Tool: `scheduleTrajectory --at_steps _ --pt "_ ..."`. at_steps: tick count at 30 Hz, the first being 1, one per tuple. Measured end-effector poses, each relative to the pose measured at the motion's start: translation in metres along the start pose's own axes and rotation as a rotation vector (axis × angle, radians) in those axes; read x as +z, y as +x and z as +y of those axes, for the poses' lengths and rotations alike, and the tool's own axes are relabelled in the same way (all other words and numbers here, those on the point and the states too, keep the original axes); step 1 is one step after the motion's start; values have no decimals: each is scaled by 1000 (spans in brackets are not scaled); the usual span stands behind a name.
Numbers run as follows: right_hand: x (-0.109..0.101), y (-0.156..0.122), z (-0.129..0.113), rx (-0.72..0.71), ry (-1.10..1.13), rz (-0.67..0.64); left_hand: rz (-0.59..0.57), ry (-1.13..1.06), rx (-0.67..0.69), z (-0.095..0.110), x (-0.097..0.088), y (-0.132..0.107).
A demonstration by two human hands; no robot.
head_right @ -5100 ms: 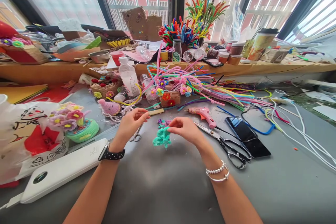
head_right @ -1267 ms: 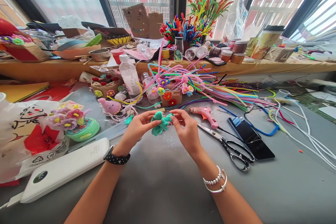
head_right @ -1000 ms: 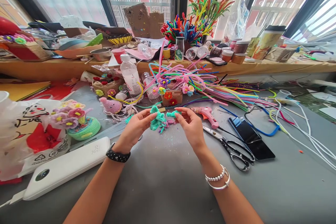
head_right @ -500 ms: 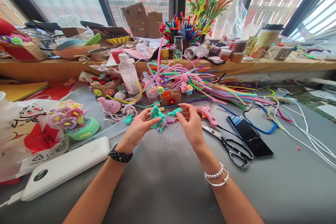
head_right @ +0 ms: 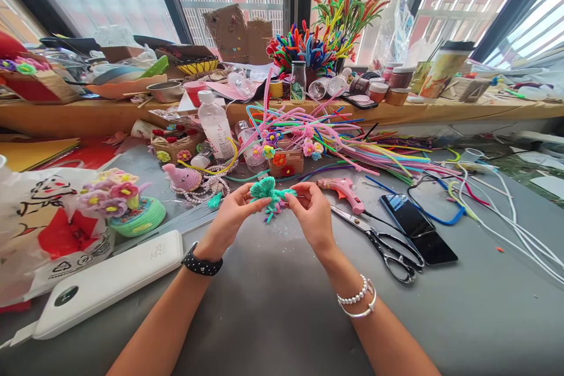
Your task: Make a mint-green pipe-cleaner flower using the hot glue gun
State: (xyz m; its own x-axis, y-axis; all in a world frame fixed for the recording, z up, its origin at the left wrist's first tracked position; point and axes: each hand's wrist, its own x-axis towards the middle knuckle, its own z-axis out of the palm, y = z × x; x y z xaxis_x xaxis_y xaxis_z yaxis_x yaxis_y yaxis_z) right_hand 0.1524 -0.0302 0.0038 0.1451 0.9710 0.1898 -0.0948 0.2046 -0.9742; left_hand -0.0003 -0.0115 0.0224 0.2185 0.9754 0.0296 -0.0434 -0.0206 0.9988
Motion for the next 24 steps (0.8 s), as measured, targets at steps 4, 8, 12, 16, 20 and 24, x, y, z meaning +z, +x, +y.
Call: scheduleTrajectory --at_steps 4,8,12,16,20,24 --pt "0 0 0 3 40 11 -34 14 -2 3 -1 -1" --pt "-1 0 0 -33 -6 30 -93 43 -19 6 -2 -3" --pt "-1 -1 0 -115 -142 54 -138 77 -3 6 -2 -3" --pt "1 -3 -1 -178 -245 34 -180 67 21 4 -2 -1" --pt "1 -6 -3 -199 -282 -10 -150 88 18 3 -3 0" --pt "1 -7 -3 -203 -256 -25 -124 110 23 2 -3 0"
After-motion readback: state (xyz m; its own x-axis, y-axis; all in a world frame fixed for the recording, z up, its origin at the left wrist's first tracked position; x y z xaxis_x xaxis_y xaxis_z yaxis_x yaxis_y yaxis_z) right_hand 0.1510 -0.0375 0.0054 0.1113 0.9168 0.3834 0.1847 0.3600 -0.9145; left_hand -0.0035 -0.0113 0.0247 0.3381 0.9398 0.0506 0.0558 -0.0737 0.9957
